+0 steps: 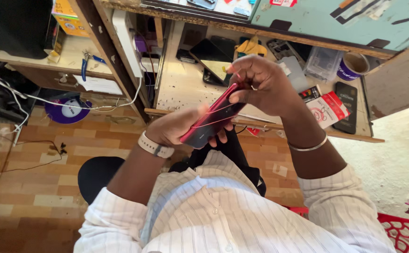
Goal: The person uses a screwdriver to remove screws from the back of a red smartphone, then applies adhesive from a tube to the phone's frame. They place the back cover onto the phone, press it into place, and use a red rubber band to secure the cover while the adhesive sets.
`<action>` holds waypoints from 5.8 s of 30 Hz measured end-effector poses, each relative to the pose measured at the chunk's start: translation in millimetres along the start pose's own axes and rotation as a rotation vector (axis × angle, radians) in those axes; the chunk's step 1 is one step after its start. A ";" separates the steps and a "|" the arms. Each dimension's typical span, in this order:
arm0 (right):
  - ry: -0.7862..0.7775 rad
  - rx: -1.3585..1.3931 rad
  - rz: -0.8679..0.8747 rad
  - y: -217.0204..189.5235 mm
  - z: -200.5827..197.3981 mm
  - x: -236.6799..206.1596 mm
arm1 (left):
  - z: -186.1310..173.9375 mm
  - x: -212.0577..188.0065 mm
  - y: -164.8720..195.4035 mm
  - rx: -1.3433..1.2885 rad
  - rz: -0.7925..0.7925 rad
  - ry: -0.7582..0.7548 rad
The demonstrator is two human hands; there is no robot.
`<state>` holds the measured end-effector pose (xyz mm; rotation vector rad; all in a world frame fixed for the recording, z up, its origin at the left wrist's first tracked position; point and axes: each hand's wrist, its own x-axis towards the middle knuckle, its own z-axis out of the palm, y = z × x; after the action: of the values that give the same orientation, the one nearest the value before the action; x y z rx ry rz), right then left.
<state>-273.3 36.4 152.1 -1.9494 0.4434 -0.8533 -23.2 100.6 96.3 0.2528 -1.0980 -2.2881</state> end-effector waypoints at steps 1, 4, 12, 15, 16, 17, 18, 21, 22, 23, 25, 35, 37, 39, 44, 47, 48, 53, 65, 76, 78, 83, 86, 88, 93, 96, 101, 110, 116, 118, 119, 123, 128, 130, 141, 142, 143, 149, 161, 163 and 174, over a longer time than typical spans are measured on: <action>-0.012 -0.053 0.005 -3.0 2.6 1.5 | -1.4 -2.4 4.4 0.162 -0.027 0.005; -0.043 -0.262 0.019 -15.9 6.8 6.0 | 0.2 0.7 10.3 0.448 -0.095 0.119; -0.444 -0.484 -0.039 -46.0 -17.2 29.5 | 12.6 12.0 17.4 0.759 -0.126 0.378; -0.504 -0.505 -0.020 -46.4 -17.8 37.0 | 15.9 13.4 17.3 0.812 -0.149 0.436; -0.508 -0.497 0.000 -45.6 -17.8 38.8 | 16.0 13.2 17.0 0.821 -0.164 0.457; -0.512 -0.488 0.020 -44.7 -18.1 40.3 | 15.6 13.1 16.7 0.832 -0.180 0.478; -0.505 -0.487 0.037 -43.4 -18.1 40.8 | 15.0 12.9 15.9 0.821 -0.162 0.477; -0.442 -0.492 0.059 -38.8 -17.2 38.6 | 11.0 13.5 13.9 0.721 -0.083 0.451; -0.398 -0.492 0.045 -36.7 -14.4 35.9 | 9.4 14.0 13.4 0.638 -0.044 0.435; -0.354 -0.489 0.032 -34.5 -9.5 32.1 | 7.8 14.1 13.1 0.554 -0.007 0.419; -0.121 -0.569 -0.084 -29.6 8.7 18.1 | 4.3 13.6 14.3 0.162 0.171 0.309; 0.368 -0.727 -0.173 29.2 98.4 -39.3 | -5.3 25.5 6.4 -0.177 0.559 0.396; 0.429 -0.673 -0.160 36.3 91.7 -38.3 | -4.4 28.9 -0.9 -0.187 0.563 0.393; 0.459 -0.615 -0.160 37.2 83.9 -37.8 | -3.4 29.4 -7.9 -0.213 0.566 0.341; 0.379 -0.563 -0.283 28.7 70.7 -35.7 | -6.1 32.3 -18.9 -0.264 0.596 0.278; 0.367 -0.561 -0.305 27.4 65.1 -33.3 | -9.9 43.1 -22.2 -0.158 0.685 0.424; 0.367 -0.563 -0.310 28.0 63.5 -33.0 | -11.2 47.3 -21.9 -0.004 0.733 0.539; 0.252 -0.745 -0.371 30.9 61.5 -34.7 | -8.5 55.0 -16.9 0.339 0.632 0.843; -0.002 -0.865 -0.429 2.9 39.7 -30.7 | -15.7 39.8 1.3 -0.207 0.547 0.474; 0.136 -0.544 -0.388 41.4 58.1 -44.9 | -2.9 39.3 7.2 -0.538 0.678 0.152; 0.137 -0.561 -0.414 54.3 47.8 -57.0 | -8.8 43.3 9.2 -0.496 0.644 0.229; 0.488 -0.837 0.014 65.4 -21.9 -119.1 | -28.4 55.7 0.1 -0.264 0.568 0.555; 0.605 -0.917 0.200 62.4 -72.1 -136.4 | -40.8 73.0 -11.9 -0.130 0.560 0.722; 0.473 -1.138 0.120 63.5 -93.0 -133.5 | -50.9 80.7 -13.7 -0.070 0.563 0.739; 0.247 -1.329 0.135 95.1 -91.5 -98.7 | -72.6 92.8 -17.5 -0.009 0.576 0.660; 0.231 -1.406 0.169 104.2 -91.8 -86.6 | -79.6 95.0 -19.4 -0.024 0.616 0.709; 0.443 -0.459 0.387 87.0 -86.3 -84.4 | -72.2 92.7 -15.7 0.074 0.568 0.659; 0.360 0.396 0.345 56.5 -4.9 -67.0 | -21.3 79.0 -17.2 0.419 0.404 0.377; 0.194 0.282 0.225 28.5 8.5 -65.8 | -13.1 67.5 -23.1 0.774 0.447 0.672; 0.119 0.268 0.092 23.4 12.7 -68.9 | -9.2 64.0 -25.8 0.881 0.488 0.771; 0.125 0.318 0.087 23.9 16.5 -69.2 | -6.4 62.2 -28.2 0.958 0.514 0.817; 0.268 -0.057 0.206 34.2 15.7 -68.0 | -4.2 62.8 -30.1 0.969 0.498 0.908; 0.432 -1.070 0.312 60.6 -55.9 -50.8 | -21.5 62.9 -10.5 1.001 0.498 1.039; 0.276 -1.231 0.206 73.7 -77.9 -45.8 | -25.8 61.4 -2.4 1.055 0.478 1.075; 0.181 -1.257 0.094 104.5 -102.0 -28.9 | -36.5 57.5 1.1 0.788 0.498 0.956; 0.242 -1.164 0.008 103.8 -108.7 -29.0 | -37.0 57.7 1.5 0.781 0.507 0.956; 0.299 -1.062 -0.070 103.5 -112.9 -29.2 | -36.0 57.4 2.4 0.771 0.505 0.959; 0.413 0.081 0.193 79.9 -110.3 -37.1 | -10.1 59.4 10.2 0.693 0.363 0.847; 0.037 0.487 -0.083 24.0 -18.0 -39.2 | 4.6 60.0 -11.1 0.927 0.397 0.712; -0.018 0.772 -0.005 19.9 -16.2 -49.5 | 4.2 55.5 -14.0 0.913 0.440 0.763; 0.433 0.288 0.311 20.7 -22.0 -61.2 | 7.8 45.0 -27.6 0.559 0.353 0.425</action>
<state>-330.8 49.9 117.9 -1.3841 0.8062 -1.0676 -74.5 93.2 83.7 0.6690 -1.3937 -1.4923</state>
